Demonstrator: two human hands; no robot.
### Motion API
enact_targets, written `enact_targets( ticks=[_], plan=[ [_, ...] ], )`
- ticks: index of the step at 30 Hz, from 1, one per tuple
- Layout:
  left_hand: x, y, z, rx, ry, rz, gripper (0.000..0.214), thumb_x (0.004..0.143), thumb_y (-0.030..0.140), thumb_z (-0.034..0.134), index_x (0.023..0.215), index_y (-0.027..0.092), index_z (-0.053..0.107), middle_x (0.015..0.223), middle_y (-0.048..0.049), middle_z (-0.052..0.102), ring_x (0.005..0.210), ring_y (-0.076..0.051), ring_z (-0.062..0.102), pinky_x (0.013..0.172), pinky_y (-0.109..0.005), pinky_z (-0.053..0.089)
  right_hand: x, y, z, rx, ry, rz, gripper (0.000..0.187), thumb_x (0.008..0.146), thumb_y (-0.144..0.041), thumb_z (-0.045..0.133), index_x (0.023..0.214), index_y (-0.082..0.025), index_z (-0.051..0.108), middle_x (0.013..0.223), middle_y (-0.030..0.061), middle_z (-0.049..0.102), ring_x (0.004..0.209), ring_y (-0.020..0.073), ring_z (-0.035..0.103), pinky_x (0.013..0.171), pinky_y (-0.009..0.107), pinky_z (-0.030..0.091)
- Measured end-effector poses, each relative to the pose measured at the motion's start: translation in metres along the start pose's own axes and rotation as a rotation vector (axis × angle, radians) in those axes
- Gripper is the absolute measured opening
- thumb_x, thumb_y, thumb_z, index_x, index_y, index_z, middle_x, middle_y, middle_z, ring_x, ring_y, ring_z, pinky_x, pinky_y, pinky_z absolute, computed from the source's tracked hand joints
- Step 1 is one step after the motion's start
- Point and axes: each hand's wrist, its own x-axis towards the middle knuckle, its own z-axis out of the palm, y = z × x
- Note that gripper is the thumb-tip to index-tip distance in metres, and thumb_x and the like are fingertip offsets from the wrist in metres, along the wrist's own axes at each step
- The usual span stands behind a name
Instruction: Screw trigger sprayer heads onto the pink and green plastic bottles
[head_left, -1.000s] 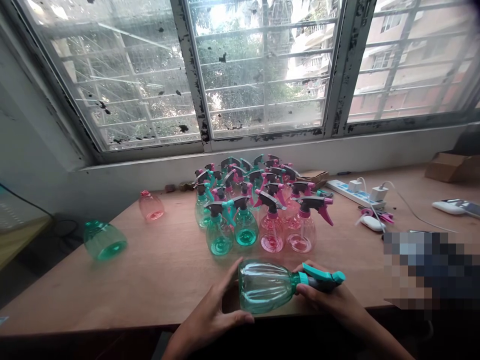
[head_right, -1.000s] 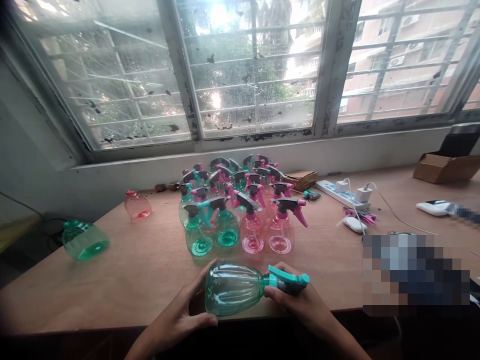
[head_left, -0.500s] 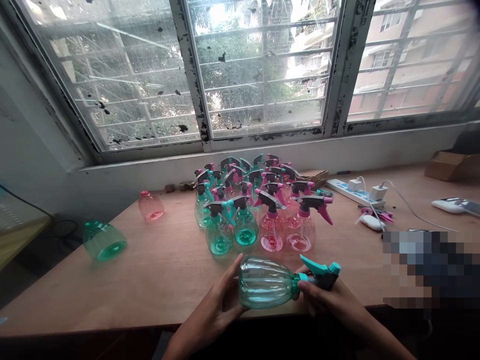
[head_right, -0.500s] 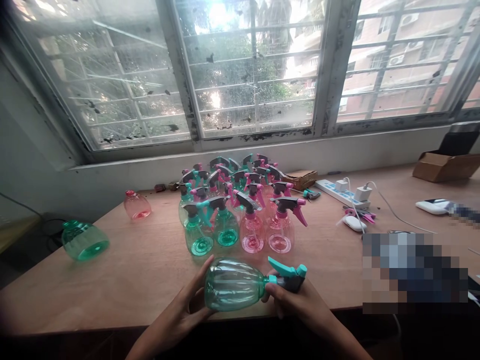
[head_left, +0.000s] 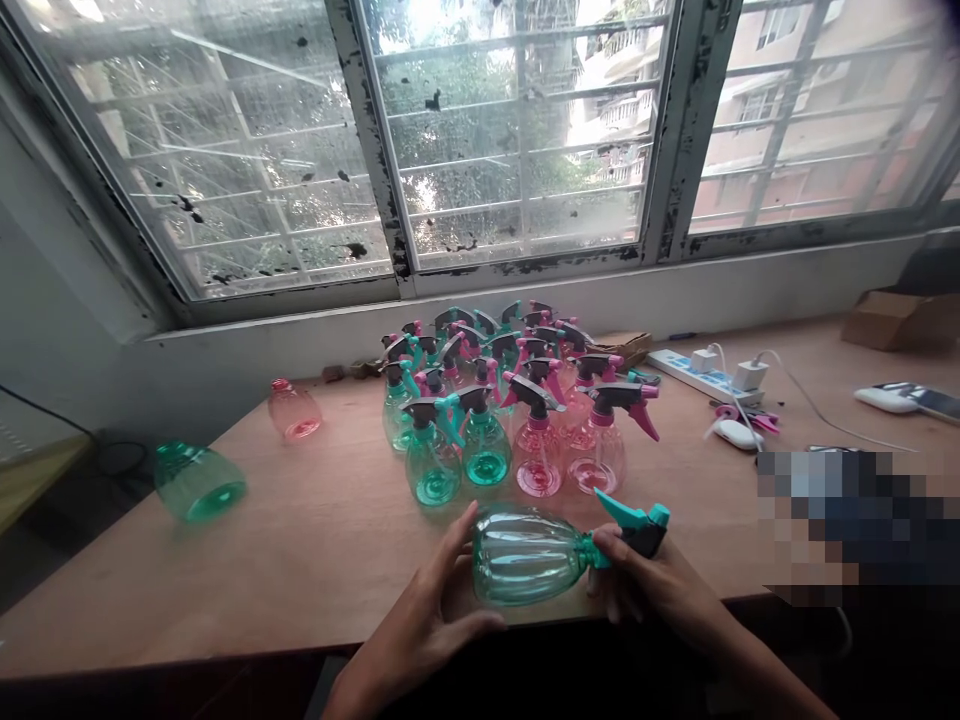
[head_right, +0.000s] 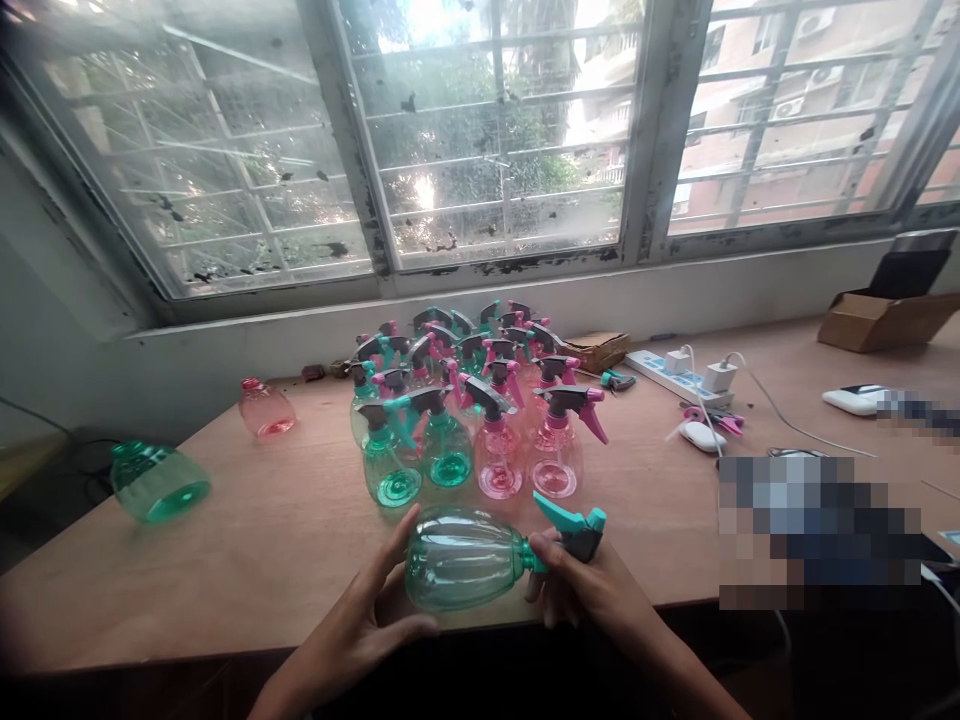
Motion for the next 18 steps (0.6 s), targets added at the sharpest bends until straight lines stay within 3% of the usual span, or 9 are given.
enact_targets(
  ticks=[2,7,10,14,18],
  plan=[
    [0.0000,-0.0020,0.0000,0.003,0.014,0.006,0.101,0.087,0.032,0.079,0.162,0.044,0.013,0.174,-0.0021,0.018,0.151,-0.036,0.040,0.121,-0.049,0.042,0.0000,-0.0006,0.0003,-0.006,0.003,0.000,0.057,0.086,-0.068,0.067,0.064,-0.015,0.068,0.055,0.0046,0.071,0.039,0.0127,0.061,0.037,0.021,0.034],
    [-0.0014,-0.0024,-0.0010,0.170,0.068,0.061,0.077,0.095,0.036,0.068,0.159,0.044,0.027,0.172,0.0024,0.026,0.158,-0.034,0.021,0.129,-0.051,0.025,0.0007,-0.0004,-0.0005,-0.031,0.020,0.014,0.062,0.087,-0.070,0.063,0.062,-0.014,0.072,0.048,0.0034,0.067,0.035,0.0115,0.057,0.036,0.021,0.033],
    [-0.0029,-0.0021,-0.0009,0.190,0.078,0.082,0.076,0.097,0.035,0.066,0.159,0.045,0.024,0.172,0.0032,0.025,0.158,-0.032,0.023,0.130,-0.052,0.022,0.0007,-0.0008,-0.0006,-0.043,0.020,0.021,0.063,0.088,-0.071,0.062,0.061,-0.014,0.072,0.045,0.0027,0.064,0.035,0.0114,0.056,0.037,0.021,0.032],
    [-0.0010,-0.0003,-0.0004,0.200,0.075,0.102,0.089,0.091,0.039,0.074,0.160,0.043,0.020,0.171,-0.0016,0.029,0.157,-0.032,0.026,0.129,-0.053,0.023,-0.0006,-0.0036,0.0003,-0.051,-0.001,0.011,0.062,0.085,-0.072,0.064,0.064,-0.014,0.073,0.047,0.0029,0.066,0.037,0.0109,0.055,0.039,0.021,0.033],
    [0.0011,0.0023,0.0027,0.287,0.122,0.225,0.074,0.099,0.034,0.063,0.160,0.047,0.021,0.173,0.0019,0.022,0.159,-0.031,0.021,0.129,-0.052,0.024,-0.0020,-0.0037,-0.0014,-0.057,-0.044,-0.001,0.061,0.089,-0.069,0.062,0.069,-0.014,0.076,0.049,0.0034,0.066,0.041,0.0111,0.054,0.042,0.022,0.034]
  ],
)
